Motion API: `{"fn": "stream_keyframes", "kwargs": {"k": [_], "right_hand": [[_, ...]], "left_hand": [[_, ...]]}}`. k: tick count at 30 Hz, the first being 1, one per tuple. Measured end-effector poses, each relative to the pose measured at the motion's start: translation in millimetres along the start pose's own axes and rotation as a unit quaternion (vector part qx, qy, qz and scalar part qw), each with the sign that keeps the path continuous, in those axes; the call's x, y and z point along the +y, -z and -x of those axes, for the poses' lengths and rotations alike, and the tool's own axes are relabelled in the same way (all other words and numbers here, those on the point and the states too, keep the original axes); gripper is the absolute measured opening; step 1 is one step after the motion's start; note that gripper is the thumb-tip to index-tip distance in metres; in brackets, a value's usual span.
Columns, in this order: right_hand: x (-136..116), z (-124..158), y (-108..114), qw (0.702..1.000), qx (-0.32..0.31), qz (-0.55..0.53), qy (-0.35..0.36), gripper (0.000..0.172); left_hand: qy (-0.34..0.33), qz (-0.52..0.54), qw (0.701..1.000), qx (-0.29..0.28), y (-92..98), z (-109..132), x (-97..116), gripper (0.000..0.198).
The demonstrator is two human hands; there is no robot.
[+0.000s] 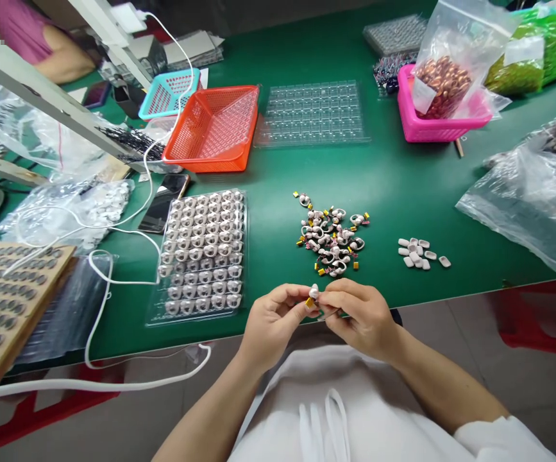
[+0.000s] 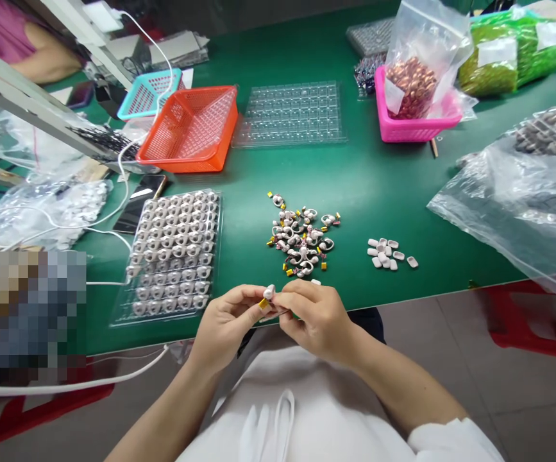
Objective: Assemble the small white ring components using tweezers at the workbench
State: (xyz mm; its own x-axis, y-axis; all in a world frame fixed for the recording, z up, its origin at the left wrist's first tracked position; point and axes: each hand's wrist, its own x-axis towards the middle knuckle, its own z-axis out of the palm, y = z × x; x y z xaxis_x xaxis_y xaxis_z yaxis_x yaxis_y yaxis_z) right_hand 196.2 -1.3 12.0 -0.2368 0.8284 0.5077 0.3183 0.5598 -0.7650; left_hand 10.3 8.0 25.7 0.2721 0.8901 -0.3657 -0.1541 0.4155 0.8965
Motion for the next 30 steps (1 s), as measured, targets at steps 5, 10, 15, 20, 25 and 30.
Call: {"fn": "stream_keyframes", "kwargs": {"k": [5,10,15,20,25,30], "right_hand": [[-1,-5,1,0.998,0.027,0.027,0.057,0.020],[0,-3,-2,0.997,0.006,0.017,0.080,0.023],[0,-4,8,0.984,-0.066,0.093,0.135,0.023],[-3,-16,24,0.972,-0.176,0.098,0.118,0.027],[-3,-13,30,0.991,-0.092,-0.091,-0.035,0.031],[-1,6,33,0.970,0.026,-0.176,-0.165,0.029]], "left_hand": [[0.078,0.163,0.983,-0.042,0.6,-2,4,0.022],[0.129,0.187,0.971,-0.078,2.8,-6,8,0.021],[0.152,0.165,0.971,-0.082,8.1,-4,15,0.019],[0.158,0.154,0.972,-0.084,7.6,-3,23,0.021],[0.128,0.154,0.979,-0.047,-1.1,-4,31,0.022],[0.110,0.145,0.983,0.002,-5.6,-5,30,0.023]]}}
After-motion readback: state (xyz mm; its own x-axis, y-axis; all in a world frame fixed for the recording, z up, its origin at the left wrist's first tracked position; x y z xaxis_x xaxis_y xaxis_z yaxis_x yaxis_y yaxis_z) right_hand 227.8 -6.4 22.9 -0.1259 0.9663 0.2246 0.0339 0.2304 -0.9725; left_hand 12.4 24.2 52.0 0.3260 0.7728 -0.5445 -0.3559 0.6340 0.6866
